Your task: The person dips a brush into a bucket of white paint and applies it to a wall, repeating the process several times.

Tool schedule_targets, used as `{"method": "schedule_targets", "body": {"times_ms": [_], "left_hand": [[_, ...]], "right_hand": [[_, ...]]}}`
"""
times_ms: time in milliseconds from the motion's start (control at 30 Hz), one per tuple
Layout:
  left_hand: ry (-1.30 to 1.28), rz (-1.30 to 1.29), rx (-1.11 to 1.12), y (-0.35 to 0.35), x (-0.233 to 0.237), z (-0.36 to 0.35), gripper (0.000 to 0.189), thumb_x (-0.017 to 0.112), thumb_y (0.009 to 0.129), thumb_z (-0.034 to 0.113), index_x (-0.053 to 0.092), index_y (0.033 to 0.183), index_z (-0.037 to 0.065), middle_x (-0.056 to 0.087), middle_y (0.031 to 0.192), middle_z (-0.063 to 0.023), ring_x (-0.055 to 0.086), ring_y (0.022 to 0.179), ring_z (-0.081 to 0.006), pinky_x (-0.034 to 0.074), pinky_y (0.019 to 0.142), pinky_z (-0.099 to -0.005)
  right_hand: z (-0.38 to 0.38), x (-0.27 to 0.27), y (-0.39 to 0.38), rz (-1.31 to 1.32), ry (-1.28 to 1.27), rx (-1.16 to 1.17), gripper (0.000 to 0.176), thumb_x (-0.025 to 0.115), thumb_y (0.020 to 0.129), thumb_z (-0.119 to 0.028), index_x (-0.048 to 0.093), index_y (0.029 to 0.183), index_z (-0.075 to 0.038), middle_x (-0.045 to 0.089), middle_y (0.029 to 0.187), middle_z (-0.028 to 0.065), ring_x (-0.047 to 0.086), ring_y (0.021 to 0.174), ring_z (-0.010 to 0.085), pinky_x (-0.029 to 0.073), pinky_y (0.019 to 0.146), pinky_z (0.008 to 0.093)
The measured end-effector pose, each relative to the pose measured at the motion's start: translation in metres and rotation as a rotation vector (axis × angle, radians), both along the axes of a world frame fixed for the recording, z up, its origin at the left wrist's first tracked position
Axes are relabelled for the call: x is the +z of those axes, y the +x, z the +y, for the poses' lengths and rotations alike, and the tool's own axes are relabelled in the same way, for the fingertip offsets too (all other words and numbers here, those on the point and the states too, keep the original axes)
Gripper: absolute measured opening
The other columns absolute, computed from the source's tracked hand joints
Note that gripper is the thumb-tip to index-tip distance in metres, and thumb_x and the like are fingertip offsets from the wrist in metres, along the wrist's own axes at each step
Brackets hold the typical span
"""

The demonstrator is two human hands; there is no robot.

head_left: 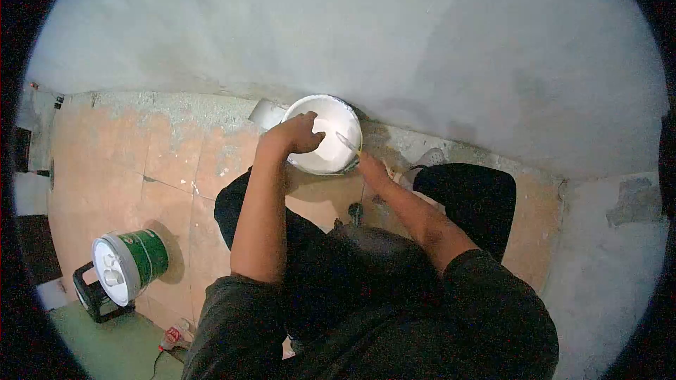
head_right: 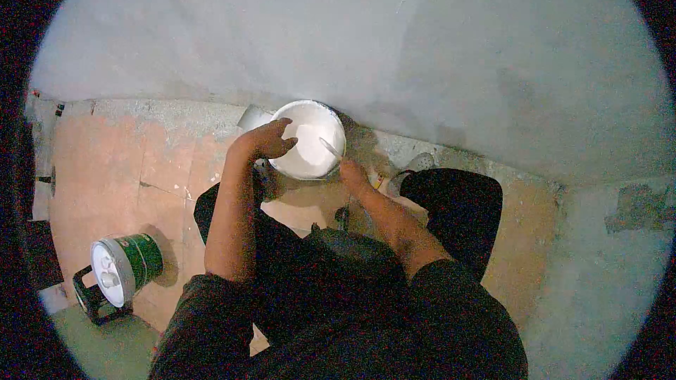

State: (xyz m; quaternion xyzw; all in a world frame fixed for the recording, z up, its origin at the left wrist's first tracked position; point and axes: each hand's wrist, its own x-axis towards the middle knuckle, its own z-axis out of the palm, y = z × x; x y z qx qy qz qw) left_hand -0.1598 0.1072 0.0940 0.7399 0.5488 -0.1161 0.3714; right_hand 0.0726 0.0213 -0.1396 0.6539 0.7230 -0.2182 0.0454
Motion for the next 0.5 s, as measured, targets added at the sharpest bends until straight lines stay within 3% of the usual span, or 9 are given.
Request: {"method": "schedule_targets", "body": {"times_ms": [67,200,267,300,367,500], "left_hand": [[-0.022,0.008,-0.005,-0.001,0.004,0.000,0.064,0.051,0.087,0.037,0.030,0.136,0.002,0.038,0.136,-0.0213,0.040,0.124,-0.0335,0.033,0.104,-0.0384],[0.004,0.002,-0.032,-0.002,-0.004,0.002,0.064,0.050,0.087,0.036,0.030,0.136,0.001,0.037,0.137,-0.0215,0.040,0.125,-0.0335,0.032,0.104,-0.0384],[-0.028,-0.014,0.000,-0.002,0.000,0.000,0.064,0.050,0.087,0.036,0.030,0.136,0.000,0.036,0.137,-0.0217,0.039,0.125,-0.0336,0.032,0.104,-0.0381],[0.006,-0.014,-0.032,-0.002,-0.005,0.002,0.064,0.050,0.087,0.036,0.030,0.136,0.000,0.036,0.137,-0.0219,0.039,0.125,-0.0338,0.032,0.104,-0.0379],[0.044,-0.032,-0.029,-0.001,-0.002,-0.002,0.061,0.050,0.087,0.035,0.033,0.133,-0.001,0.040,0.134,-0.0229,0.041,0.123,-0.0347,0.034,0.102,-0.0400],[0.059,-0.045,-0.002,-0.001,-0.003,-0.002,0.058,0.050,0.086,0.034,0.037,0.130,-0.002,0.044,0.130,-0.0236,0.043,0.120,-0.0360,0.036,0.100,-0.0424]], "right_hand": [[0.005,0.006,-0.003,0.028,-0.099,-0.069,0.032,0.060,0.081,-0.018,0.049,0.103,0.002,0.060,0.094,0.0196,0.062,0.083,0.0361,0.051,0.070,0.0442],[0.004,-0.001,0.006,-0.025,0.058,0.065,0.025,0.055,0.082,-0.013,0.050,0.101,0.003,0.059,0.096,0.0194,0.063,0.084,0.0333,0.053,0.070,0.0418],[0.011,-0.027,0.016,-0.252,0.016,0.281,0.021,0.053,0.083,-0.009,0.051,0.100,0.004,0.060,0.093,0.0192,0.064,0.082,0.0323,0.053,0.067,0.0422],[0.012,-0.024,0.015,-0.252,0.016,0.281,0.021,0.053,0.083,-0.009,0.051,0.100,0.004,0.060,0.093,0.0192,0.064,0.082,0.0323,0.053,0.067,0.0422],[0.015,-0.008,0.008,-0.149,-0.026,0.059,0.021,0.052,0.083,-0.008,0.052,0.100,0.004,0.061,0.088,0.0180,0.063,0.078,0.0322,0.053,0.065,0.0424],[0.017,0.023,0.008,-0.156,0.091,0.257,0.018,0.051,0.083,-0.008,0.054,0.097,0.004,0.061,0.086,0.0172,0.063,0.077,0.0313,0.053,0.064,0.0414]]}}
